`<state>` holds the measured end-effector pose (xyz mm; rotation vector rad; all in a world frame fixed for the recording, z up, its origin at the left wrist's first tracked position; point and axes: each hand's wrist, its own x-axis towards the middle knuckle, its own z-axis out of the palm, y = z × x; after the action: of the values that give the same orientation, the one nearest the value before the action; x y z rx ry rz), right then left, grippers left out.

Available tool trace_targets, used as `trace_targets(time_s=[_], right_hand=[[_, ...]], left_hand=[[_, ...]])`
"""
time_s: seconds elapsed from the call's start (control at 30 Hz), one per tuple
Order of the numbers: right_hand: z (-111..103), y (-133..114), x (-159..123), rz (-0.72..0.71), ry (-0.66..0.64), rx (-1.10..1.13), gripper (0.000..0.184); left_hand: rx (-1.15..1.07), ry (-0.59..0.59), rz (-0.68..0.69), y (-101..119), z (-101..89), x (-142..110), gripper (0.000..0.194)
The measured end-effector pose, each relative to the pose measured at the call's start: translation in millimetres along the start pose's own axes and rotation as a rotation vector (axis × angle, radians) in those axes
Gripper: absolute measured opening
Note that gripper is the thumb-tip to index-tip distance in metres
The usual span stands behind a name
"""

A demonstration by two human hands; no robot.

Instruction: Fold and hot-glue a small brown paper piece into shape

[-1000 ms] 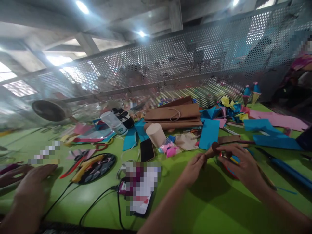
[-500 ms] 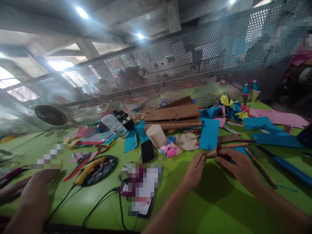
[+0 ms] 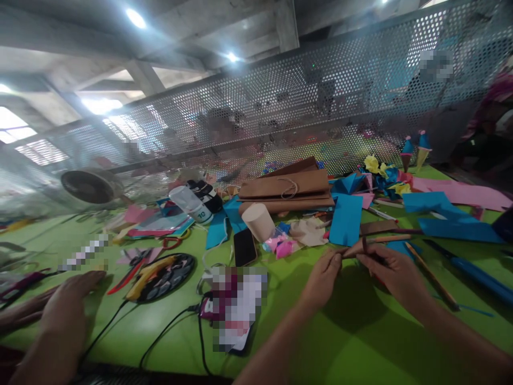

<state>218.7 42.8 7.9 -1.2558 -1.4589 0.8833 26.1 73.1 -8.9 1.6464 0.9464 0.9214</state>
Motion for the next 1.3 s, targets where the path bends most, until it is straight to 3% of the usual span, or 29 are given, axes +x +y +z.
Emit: trace_targets(time_s=[0.4, 0.7, 1.1, 1.3], right_hand=[[6.0, 18.8, 2.3, 0.040, -0.215, 0.106, 0.036], [5.8, 16.3, 4.2, 0.064, -0.250, 0.105, 0.031], [8.0, 27.8, 2.7, 0.021, -0.098, 0.053, 0.017], [8.0, 30.3, 2.2, 0.025, -0.084, 0.050, 0.022]], left_hand=[[-0.011, -0.016, 0.003, -1.1, -0.8, 1.3, 0.047], [0.014, -0.052, 0.036, -1.6, -1.2, 1.5, 0.041], [-0.044, -0.099, -0.003, -8.4, 1.5, 2.5, 0.042], [-0.079, -0.088, -0.038, -10.3, 2.4, 3.8, 0.039]])
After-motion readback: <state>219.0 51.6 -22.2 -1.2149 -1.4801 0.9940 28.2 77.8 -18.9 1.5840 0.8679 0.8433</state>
